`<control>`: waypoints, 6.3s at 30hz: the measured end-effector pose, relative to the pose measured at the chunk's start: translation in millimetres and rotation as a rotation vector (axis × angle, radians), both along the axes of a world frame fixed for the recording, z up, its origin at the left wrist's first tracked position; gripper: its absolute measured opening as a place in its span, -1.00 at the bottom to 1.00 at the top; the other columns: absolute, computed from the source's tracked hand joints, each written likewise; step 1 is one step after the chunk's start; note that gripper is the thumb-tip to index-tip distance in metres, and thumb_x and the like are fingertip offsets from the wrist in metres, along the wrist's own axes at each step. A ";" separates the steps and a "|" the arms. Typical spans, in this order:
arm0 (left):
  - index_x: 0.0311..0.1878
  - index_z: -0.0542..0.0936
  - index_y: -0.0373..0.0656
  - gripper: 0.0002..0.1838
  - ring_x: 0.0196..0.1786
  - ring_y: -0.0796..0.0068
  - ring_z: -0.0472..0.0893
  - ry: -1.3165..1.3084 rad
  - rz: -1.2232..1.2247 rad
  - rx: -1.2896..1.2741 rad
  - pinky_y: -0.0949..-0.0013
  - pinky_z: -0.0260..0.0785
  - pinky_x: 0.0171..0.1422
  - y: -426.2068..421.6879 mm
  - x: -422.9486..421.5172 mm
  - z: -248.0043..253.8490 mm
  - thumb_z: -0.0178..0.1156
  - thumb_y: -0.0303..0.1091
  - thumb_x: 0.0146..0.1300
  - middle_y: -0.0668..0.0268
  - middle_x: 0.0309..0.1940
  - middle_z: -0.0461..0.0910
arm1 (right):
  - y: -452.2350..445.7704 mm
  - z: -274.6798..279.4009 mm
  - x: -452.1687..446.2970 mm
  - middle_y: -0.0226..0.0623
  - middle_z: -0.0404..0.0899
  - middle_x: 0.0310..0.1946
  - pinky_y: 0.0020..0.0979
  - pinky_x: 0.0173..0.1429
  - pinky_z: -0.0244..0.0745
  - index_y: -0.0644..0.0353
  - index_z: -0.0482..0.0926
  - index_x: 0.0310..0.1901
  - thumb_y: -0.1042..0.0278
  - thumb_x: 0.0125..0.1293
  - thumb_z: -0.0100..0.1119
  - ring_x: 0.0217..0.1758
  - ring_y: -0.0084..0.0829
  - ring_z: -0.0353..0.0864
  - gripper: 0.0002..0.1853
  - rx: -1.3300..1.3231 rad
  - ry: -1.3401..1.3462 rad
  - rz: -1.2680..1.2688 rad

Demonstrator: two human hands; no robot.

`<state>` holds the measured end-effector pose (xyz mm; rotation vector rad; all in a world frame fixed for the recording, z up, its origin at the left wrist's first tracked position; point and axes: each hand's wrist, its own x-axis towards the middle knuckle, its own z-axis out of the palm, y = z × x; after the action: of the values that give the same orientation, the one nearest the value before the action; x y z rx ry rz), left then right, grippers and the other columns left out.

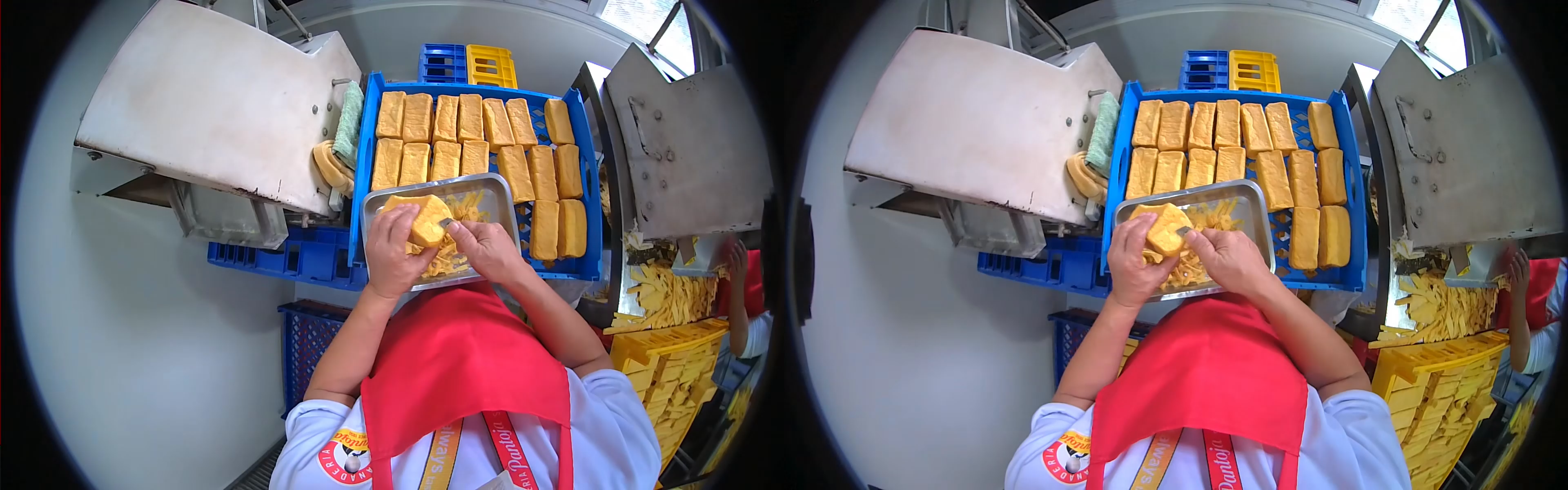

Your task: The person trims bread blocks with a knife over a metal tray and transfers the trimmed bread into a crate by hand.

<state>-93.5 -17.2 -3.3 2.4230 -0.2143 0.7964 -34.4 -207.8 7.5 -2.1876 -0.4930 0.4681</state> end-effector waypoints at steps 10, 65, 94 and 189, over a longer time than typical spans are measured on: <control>0.15 0.53 -0.06 -0.52 0.05 0.27 0.67 0.626 0.062 -2.009 0.20 0.58 0.09 26.4 11.8 -24.3 0.01 0.10 0.42 0.29 0.02 0.64 | -10.6 -34.0 11.9 0.17 0.57 -0.46 -0.05 -0.21 0.42 0.34 0.56 -0.31 -0.15 0.48 -0.03 -0.32 0.11 0.60 -0.42 -0.006 0.055 -0.165; 0.03 0.53 -0.09 -0.47 -0.38 0.52 0.72 0.948 0.056 -1.637 0.51 0.57 -0.55 13.7 21.1 -16.1 0.22 0.20 0.31 0.34 -0.25 0.69 | -6.6 8.1 4.6 -0.08 0.52 -0.54 -0.06 -0.35 0.45 0.21 0.51 -0.48 -0.02 0.44 0.07 -0.44 0.00 0.59 -0.54 -0.118 -0.504 0.171; 0.10 0.37 -0.33 -0.33 0.06 -0.07 0.49 0.509 -0.192 -0.202 0.07 0.38 0.23 -149.0 122.0 -2.6 0.32 0.06 0.21 -0.08 -0.01 0.42 | -169.3 -44.7 -6.2 -0.48 0.48 -0.49 -0.59 -0.62 0.23 0.16 0.50 -0.02 -0.12 0.17 0.42 -0.70 -0.69 0.33 -0.44 0.608 0.487 -0.818; 0.24 0.45 -0.17 -0.20 0.17 0.06 0.62 0.623 -0.217 -0.362 0.20 0.47 0.23 33.4 2.0 8.9 0.60 -0.44 -0.15 0.05 0.09 0.61 | -1.1 8.6 10.4 0.06 0.59 -0.58 -0.01 -0.25 0.51 0.32 0.57 -0.45 -0.51 0.16 0.16 -0.39 0.11 0.66 -0.21 0.064 0.120 0.315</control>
<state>-91.5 16.2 5.7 2.1317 -0.0749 -0.0365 -24.0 -208.9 16.1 -2.0128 -0.7805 0.7376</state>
